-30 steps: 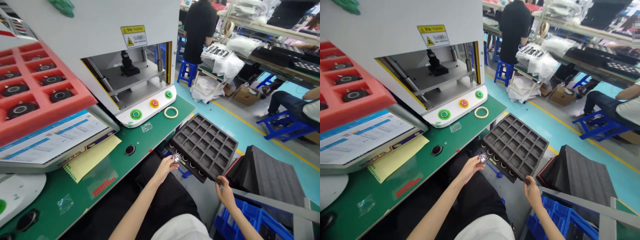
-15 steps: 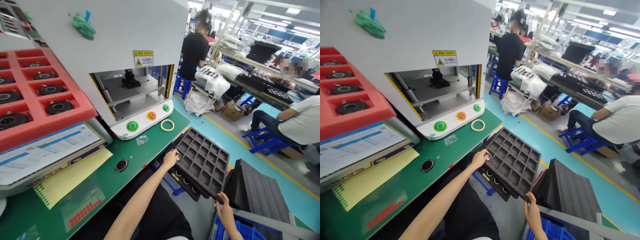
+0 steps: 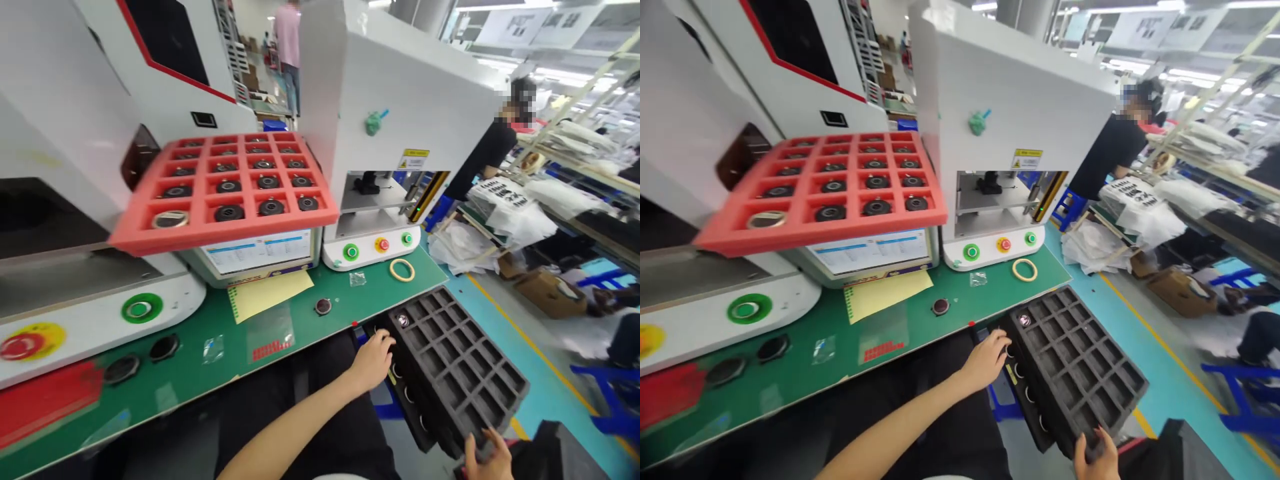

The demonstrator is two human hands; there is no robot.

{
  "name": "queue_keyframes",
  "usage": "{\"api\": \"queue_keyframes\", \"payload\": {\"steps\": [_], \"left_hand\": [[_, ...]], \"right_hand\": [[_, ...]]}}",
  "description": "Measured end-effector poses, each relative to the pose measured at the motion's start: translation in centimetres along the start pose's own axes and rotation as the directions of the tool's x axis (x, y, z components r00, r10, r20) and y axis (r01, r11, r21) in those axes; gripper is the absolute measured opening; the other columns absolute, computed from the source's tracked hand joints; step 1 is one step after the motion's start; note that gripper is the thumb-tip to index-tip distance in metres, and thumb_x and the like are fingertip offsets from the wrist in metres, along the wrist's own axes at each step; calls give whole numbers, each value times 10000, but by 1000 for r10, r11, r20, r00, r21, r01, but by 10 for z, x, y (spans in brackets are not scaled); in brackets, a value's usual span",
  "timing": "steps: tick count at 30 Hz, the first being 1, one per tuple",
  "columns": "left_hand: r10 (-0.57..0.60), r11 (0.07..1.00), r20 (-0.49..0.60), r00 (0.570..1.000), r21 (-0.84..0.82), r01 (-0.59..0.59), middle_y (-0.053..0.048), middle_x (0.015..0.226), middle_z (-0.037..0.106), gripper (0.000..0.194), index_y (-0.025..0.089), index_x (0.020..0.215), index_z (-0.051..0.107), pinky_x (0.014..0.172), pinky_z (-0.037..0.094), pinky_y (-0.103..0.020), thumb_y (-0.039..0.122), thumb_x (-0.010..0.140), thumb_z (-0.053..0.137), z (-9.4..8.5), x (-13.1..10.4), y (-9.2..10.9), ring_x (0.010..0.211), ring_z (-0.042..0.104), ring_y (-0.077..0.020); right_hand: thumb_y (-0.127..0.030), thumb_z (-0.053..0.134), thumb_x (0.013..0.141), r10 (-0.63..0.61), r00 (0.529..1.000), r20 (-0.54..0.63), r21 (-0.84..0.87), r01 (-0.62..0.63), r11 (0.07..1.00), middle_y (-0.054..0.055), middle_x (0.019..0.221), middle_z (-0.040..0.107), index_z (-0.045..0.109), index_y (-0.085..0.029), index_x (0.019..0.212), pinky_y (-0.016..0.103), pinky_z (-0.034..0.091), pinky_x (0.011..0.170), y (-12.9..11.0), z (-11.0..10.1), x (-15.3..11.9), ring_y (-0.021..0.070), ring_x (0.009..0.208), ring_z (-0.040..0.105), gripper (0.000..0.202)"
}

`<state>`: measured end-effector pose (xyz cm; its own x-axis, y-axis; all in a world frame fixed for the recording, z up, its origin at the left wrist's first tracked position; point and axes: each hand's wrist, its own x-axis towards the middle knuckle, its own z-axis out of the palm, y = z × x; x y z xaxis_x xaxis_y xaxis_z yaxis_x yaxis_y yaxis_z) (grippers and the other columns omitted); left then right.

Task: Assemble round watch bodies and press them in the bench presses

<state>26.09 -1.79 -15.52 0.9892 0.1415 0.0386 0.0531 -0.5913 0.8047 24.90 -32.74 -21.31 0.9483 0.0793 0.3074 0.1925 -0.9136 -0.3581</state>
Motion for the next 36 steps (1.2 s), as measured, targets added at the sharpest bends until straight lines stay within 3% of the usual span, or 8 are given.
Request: {"api": "queue_keyframes", "payload": {"steps": [2,5,10,16,22,27,31,36], "left_hand": [[-30,999,-27,999,-32,29,-53,1122,664,287,226,1068,651,896,520,-311,85,870,499,-26,-43,-15,993,655,-193],[-153,986,-91,984,-77,146,-49,979,705,279,237,986,677,774,546,-291,129,855,455,-60,-104,-46,834,690,-197],[-384,917,-200,902,-200,346,-93,964,740,289,193,952,678,715,583,-308,298,861,425,-89,-178,-96,827,717,-212],[-509,840,-205,836,-329,431,-128,1013,747,397,177,961,676,796,587,-358,476,797,474,-103,-209,-112,924,717,-250],[-489,836,-132,862,-351,421,-87,976,757,339,202,947,696,795,572,-352,455,782,541,-116,-196,-103,895,712,-241],[-488,833,-105,866,-354,426,-91,991,752,319,199,968,686,808,559,-368,419,799,529,-113,-189,-99,905,703,-244],[-487,826,-70,871,-362,433,-97,972,749,297,185,966,682,783,559,-351,381,813,520,-100,-190,-96,885,702,-232],[-458,846,-79,885,-344,407,-83,991,738,270,190,982,682,800,548,-318,342,834,515,-103,-191,-82,885,692,-204]], "right_hand": [[-440,410,847,-3,995,-95,-84,-5,996,87,709,637,371,-385,1373,590,450,418,-45,7,25,435,493,624,530],[-421,369,882,-96,992,-79,-73,91,993,124,743,658,438,-182,1347,527,496,475,-114,32,60,411,609,664,527],[-362,461,865,-293,955,39,58,290,955,107,1001,691,531,-169,1191,362,546,828,-179,88,89,262,956,670,385],[-260,492,818,-160,985,62,-6,161,987,231,1117,624,496,-66,1202,466,484,908,-124,108,75,333,1059,603,430],[-259,477,819,-172,980,97,76,165,983,154,1015,654,490,-111,1191,447,520,859,-60,92,51,288,925,647,401],[-331,530,805,-201,980,-12,180,200,963,93,884,628,503,-153,1107,476,534,785,-51,64,42,288,825,630,352],[-357,508,875,-227,969,-97,291,245,925,113,987,605,483,-157,1120,496,473,910,-110,57,56,299,983,594,317],[-350,548,868,-348,937,30,487,290,824,97,1010,639,506,-160,1150,400,495,891,-257,92,80,268,979,618,343]]}}
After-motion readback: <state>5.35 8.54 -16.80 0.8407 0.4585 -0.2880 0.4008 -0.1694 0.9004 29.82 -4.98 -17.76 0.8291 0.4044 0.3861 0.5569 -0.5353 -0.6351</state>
